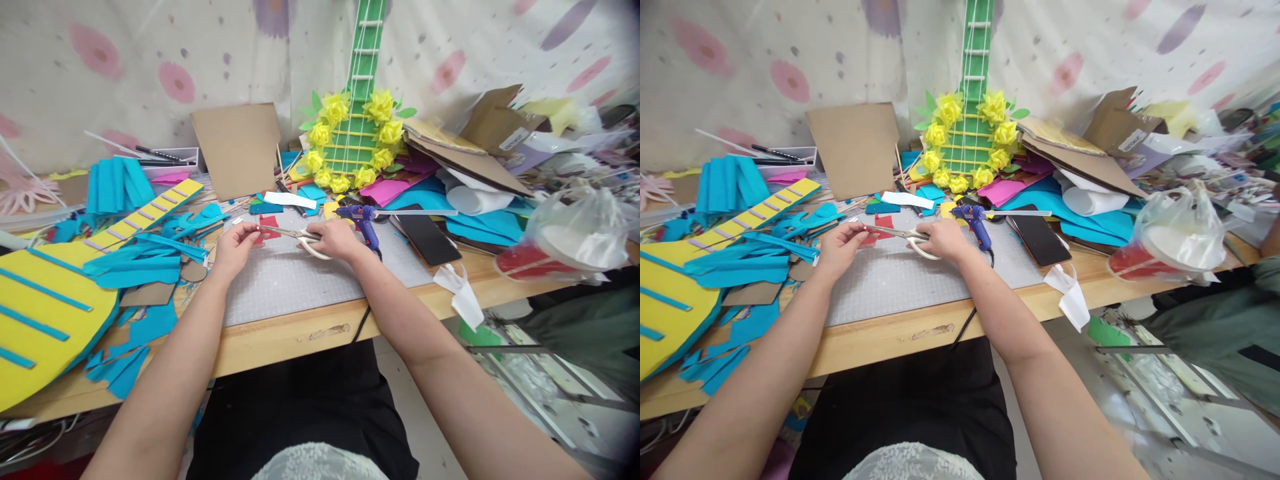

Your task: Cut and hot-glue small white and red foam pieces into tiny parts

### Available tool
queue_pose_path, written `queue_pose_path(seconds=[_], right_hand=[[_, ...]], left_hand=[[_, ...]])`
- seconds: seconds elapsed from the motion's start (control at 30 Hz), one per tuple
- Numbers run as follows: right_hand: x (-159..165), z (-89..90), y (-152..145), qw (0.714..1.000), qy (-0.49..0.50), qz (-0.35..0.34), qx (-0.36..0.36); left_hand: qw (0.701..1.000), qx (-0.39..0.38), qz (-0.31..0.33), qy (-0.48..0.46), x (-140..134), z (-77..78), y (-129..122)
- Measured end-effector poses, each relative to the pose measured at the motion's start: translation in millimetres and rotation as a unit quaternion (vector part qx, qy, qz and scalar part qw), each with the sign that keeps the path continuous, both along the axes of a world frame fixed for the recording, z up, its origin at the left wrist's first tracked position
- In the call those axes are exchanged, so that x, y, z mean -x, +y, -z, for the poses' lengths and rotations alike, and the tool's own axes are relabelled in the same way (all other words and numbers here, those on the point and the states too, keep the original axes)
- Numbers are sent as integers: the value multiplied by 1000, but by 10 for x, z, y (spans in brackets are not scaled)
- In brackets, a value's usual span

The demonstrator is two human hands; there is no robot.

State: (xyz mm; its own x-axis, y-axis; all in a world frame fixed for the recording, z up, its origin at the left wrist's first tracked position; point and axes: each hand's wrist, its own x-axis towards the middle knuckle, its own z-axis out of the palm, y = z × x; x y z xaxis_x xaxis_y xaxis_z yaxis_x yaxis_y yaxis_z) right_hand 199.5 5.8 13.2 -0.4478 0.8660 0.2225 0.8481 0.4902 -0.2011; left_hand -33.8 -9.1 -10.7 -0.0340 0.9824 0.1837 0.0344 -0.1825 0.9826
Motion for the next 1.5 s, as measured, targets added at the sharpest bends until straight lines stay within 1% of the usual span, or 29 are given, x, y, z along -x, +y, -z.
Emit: queue_pose_path(seconds=[0.2,0.43,0.7,0.87,1.17,1.37,1.5], right_hand=[[-2,-19,-16,1000,-5,-2,16],[8,-12,-14,1000,-3,-6,9],[8,4,-4,1000,1,-1,13],[4,-20,-11,1000,0,1,16],[-30,-42,-8,1000,5,-20,20],[-32,-35,-6,1000,1,-16,19],[-45,-35,-3,999,35,-3,29]], left_hand=[[1000,2,-16,5,1,0,-3],[1000,-3,-6,18,0,2,-2],[1000,3,0,8,0,9,-2],[1000,4,-3,9,-7,3,-11],[999,20,42,-1,43,18,-14],[999,28,30,-6,15,-41,-35],[999,21,32,-7,6,-73,-51]])
